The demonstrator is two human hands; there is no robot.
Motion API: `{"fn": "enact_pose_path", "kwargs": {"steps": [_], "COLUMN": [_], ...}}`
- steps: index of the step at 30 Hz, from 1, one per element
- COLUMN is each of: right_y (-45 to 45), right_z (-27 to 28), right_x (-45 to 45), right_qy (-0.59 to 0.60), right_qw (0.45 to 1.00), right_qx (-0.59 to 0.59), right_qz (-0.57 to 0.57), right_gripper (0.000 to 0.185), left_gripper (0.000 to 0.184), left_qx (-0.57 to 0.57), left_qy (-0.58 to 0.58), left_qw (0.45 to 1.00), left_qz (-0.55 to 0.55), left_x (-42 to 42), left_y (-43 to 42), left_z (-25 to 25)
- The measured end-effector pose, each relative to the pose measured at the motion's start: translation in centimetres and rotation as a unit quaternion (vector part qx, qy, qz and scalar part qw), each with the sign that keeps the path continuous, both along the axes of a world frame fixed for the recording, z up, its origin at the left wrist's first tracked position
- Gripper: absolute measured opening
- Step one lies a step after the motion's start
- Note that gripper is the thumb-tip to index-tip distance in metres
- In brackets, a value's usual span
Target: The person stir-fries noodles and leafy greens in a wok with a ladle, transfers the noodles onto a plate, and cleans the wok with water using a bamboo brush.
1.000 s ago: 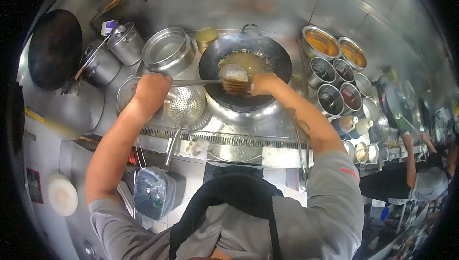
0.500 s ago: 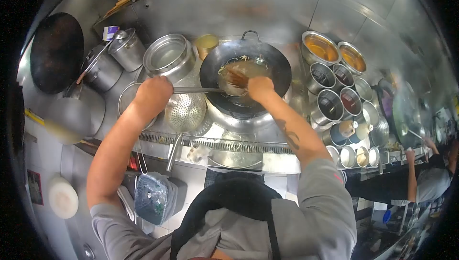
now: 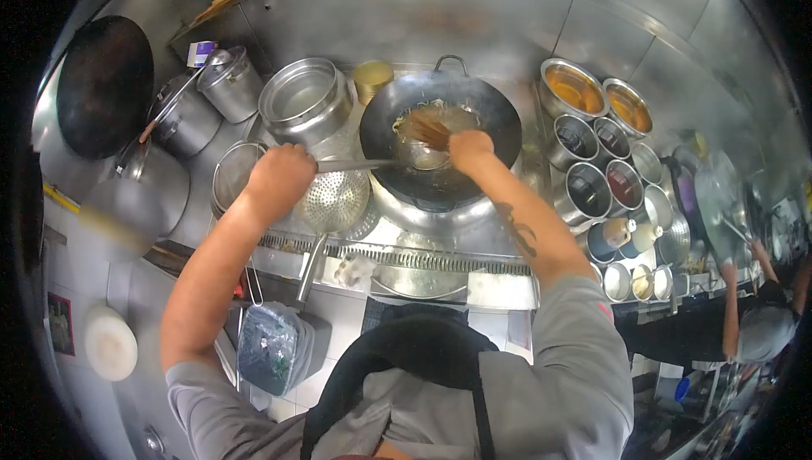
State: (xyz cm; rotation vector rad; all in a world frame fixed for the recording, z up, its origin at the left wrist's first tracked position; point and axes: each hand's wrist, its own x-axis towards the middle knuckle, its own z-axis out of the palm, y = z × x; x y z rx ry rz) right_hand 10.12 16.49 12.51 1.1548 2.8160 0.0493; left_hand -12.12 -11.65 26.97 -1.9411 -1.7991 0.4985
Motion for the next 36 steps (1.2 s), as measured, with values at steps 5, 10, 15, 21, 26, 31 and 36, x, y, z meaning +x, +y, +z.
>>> {"fn": "enact_pose_path", "kwargs": {"steps": [5, 10, 15, 21, 26, 31, 36], "right_y": [1.2, 3.2, 3.4, 3.8, 1.1, -0.4, 1.1], "right_z": [0.2, 3.9, 1.4, 2.5, 10.8, 5.0, 4.4], "right_x": [1.1, 2.3, 1.1, 3.3, 5.3, 5.9, 6.9], "right_qy": [-0.065, 0.115, 0.025, -0.193, -0.122, 0.072, 0.061], "right_qw": [0.995, 0.992, 0.993, 0.977, 0.991, 0.997, 0.996], "right_qx": [-0.076, 0.058, 0.080, 0.004, 0.006, 0.005, -0.019], "right_qz": [-0.025, -0.012, 0.079, 0.091, 0.047, 0.029, -0.066], "right_gripper": [0.045, 0.028, 0.027, 0.023, 0.030, 0.037, 0.038], "left_gripper": [0.013, 0.024, 0.034, 0.031, 0.021, 0.014, 0.017], "left_qx": [0.093, 0.019, -0.127, -0.036, 0.032, 0.025, 0.007], "left_qy": [0.101, -0.274, -0.568, -0.494, -0.344, -0.323, -0.326], "left_qw": [0.991, 0.959, 0.773, 0.849, 0.921, 0.923, 0.924], "left_qz": [-0.009, 0.075, 0.250, 0.185, 0.179, 0.207, 0.200], "left_x": [1.0, -4.2, -4.3, -3.1, -1.2, -1.6, -0.3], "left_y": [0.7, -2.3, -4.8, -7.6, -7.1, -6.0, -4.8], "left_z": [1.2, -4.7, -8.4, -12.0, -12.3, -12.1, -9.2]}}
